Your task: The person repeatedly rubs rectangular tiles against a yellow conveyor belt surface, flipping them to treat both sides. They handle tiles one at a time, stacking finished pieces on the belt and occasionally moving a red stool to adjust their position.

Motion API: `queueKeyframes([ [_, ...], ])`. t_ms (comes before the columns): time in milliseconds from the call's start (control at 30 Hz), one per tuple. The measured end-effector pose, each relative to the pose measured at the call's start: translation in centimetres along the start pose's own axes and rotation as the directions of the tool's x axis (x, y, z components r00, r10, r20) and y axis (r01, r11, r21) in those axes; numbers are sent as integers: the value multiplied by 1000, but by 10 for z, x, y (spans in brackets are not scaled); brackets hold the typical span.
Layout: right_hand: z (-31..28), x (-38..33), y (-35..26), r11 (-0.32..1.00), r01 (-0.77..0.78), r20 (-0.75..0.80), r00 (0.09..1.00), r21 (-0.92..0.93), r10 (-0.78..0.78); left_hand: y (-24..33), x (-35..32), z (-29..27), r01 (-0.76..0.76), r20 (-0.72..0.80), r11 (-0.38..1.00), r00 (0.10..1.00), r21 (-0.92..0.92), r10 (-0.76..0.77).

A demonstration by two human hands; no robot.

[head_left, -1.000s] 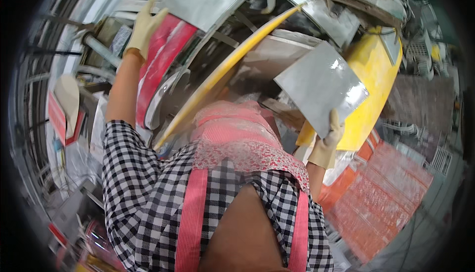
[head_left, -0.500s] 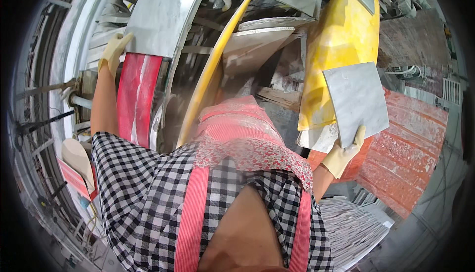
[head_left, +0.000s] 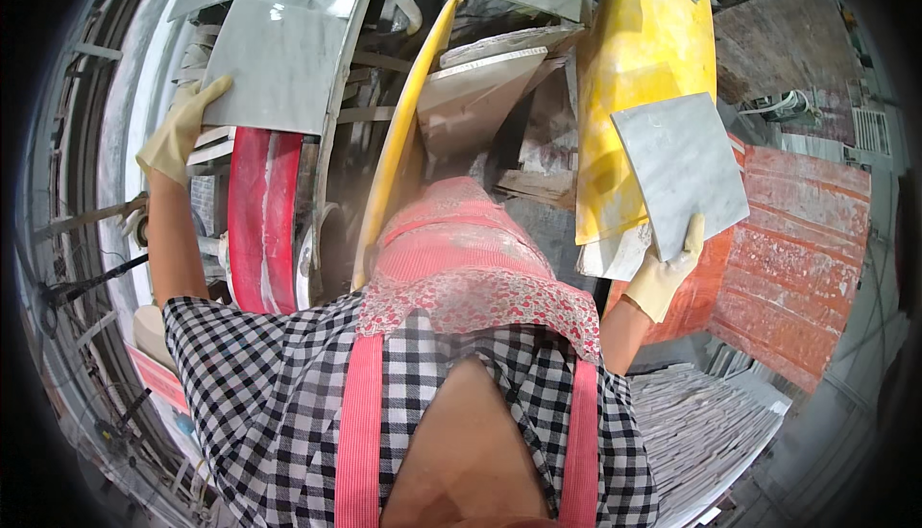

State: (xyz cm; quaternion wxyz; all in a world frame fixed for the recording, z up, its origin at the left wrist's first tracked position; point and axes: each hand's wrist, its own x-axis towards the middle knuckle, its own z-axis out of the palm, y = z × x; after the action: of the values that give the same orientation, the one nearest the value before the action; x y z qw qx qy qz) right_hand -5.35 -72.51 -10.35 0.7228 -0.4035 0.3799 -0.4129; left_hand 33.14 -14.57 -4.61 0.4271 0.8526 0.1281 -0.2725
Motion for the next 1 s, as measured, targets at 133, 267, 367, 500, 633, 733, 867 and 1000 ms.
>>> queueKeyframes([
  [133, -3, 3, -4, 999, -19, -67, 998, 51, 22, -34, 25, -3, -42, 4, 973, 999, -225, 44],
  [267, -6, 8, -5, 996, 0, -35, 999, 86, 3, -62, 55, -19, -37, -118, 995, 993, -92, 26],
  [367, -5, 12, -7, 996, -24, -84, 996, 88, 32, -79, 75, -32, -19, -189, 999, 982, 38, 26],
  [500, 0, 14, -8, 983, -8, -30, 999, 183, 14, -93, 89, -35, -6, -279, 956, 956, 294, 91],
  [633, 9, 19, -13, 988, -14, -191, 981, 151, 43, -75, 77, -30, -32, -309, 980, 947, 195, 93],
  [733, 11, 24, -17, 975, 84, -27, 996, 206, -81, -39, 61, -25, -37, -236, 999, 971, 12, 39],
  [867, 11, 29, -20, 982, 35, -76, 997, 188, -21, 17, 42, -17, -1, -77, 1000, 997, 6, 1],
  [1000, 7, 36, -16, 975, 28, -118, 993, 219, -2, 56, 27, 4, -130, -143, 990, 980, 53, 136],
])
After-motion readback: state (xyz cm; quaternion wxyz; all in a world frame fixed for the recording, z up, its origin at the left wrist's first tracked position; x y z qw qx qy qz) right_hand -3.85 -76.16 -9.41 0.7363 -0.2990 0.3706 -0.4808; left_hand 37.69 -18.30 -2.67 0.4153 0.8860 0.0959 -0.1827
